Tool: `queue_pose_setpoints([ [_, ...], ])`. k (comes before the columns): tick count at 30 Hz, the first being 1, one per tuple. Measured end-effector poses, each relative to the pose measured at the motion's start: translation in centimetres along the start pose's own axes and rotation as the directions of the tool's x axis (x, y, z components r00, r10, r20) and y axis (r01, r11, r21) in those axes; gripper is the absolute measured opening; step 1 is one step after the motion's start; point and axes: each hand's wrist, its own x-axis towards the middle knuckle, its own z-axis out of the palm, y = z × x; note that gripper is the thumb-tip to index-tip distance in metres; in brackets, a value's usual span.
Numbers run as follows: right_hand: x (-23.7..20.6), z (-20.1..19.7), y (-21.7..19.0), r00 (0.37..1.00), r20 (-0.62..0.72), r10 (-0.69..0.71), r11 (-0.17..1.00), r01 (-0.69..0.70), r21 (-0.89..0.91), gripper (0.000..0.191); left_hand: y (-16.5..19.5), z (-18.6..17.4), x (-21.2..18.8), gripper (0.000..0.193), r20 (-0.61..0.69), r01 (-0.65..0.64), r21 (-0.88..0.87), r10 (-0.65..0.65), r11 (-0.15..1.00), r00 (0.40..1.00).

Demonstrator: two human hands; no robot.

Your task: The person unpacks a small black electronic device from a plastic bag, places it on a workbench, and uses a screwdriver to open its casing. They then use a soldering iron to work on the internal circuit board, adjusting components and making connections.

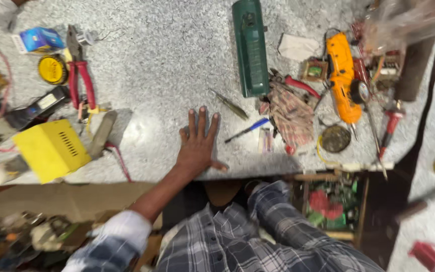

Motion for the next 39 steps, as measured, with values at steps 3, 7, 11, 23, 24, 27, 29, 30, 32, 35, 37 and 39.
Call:
queue_pose_setpoints([
  [3, 3.4, 3.9, 1.0, 0.991, -0.133, 0.012, 0.997, 0.000, 0.083, 0.055, -1.4, 2.1, 0.2, 0.162, 0.085, 0.056, -0.093, -0.048, 0.994, 0.995],
  [7, 3.1, 9.6, 3.8, 0.957, -0.289, 0.005, 0.987, 0.041, 0.153, 0.053, -2.9, 4.7, -0.9, 0.162, -0.005, 0.058, -0.085, -0.059, 0.995, 0.998],
  [11, 1.6, 11.7, 3.8, 0.894, -0.448, 0.011, 0.978, 0.084, 0.192, 0.050, -4.7, 6.9, -2.8, 0.162, -0.227, -0.061, -0.136, 0.029, 0.989, 0.973],
  [23, -16.6, 10.3, -2.5, 0.859, -0.230, -0.458, 0.880, 0.474, 0.017, 0.030, -5.4, 8.7, -11.0, 0.159, -0.807, -0.386, 0.028, 0.249, 0.922, 0.536],
  [24, -18.6, 9.5, -3.1, 0.833, -0.262, -0.486, 0.845, 0.525, 0.103, 0.026, -5.2, 8.6, -11.8, 0.159, -0.810, -0.378, 0.026, 0.241, 0.926, 0.534],
  [27, -21.4, 5.1, -6.5, 0.661, -0.633, -0.402, 0.874, 0.483, -0.050, 0.019, -4.5, 7.8, -13.6, 0.158, -0.832, -0.399, -0.007, 0.216, 0.917, 0.511],
  [29, -20.2, 2.6, -9.6, 0.378, -0.826, -0.419, 0.869, 0.431, -0.244, 0.023, -4.4, 7.6, -14.6, 0.158, -0.838, -0.394, -0.026, 0.194, 0.919, 0.509],
  [30, -19.5, 1.7, -10.8, 0.208, -0.886, -0.415, 0.824, 0.499, -0.269, 0.029, -4.3, 7.5, -15.0, 0.157, -0.842, -0.393, -0.032, 0.187, 0.919, 0.506],
  [32, -18.0, 1.5, -12.4, 0.000, -0.839, -0.544, 0.809, 0.263, -0.525, 0.041, -4.3, 7.2, -16.0, 0.154, -0.859, -0.409, -0.028, 0.188, 0.912, 0.477],
  [35, -16.9, 1.9, -13.6, -0.033, -0.826, -0.563, 0.807, 0.198, -0.557, 0.036, -4.4, 6.9, -16.8, 0.147, -0.865, -0.415, -0.064, 0.158, 0.907, 0.477],
  [37, -16.7, 2.0, -12.9, 0.074, -0.889, -0.451, 0.842, 0.367, -0.397, 0.028, -4.5, 7.0, -16.7, 0.142, -0.863, -0.425, -0.099, 0.135, 0.900, 0.488],
  [39, -17.2, 2.3, -11.4, 0.266, -0.923, -0.279, 0.815, 0.574, -0.081, 0.025, -4.8, 7.4, -16.2, 0.139, -0.855, -0.444, -0.126, 0.130, 0.887, 0.502],
])
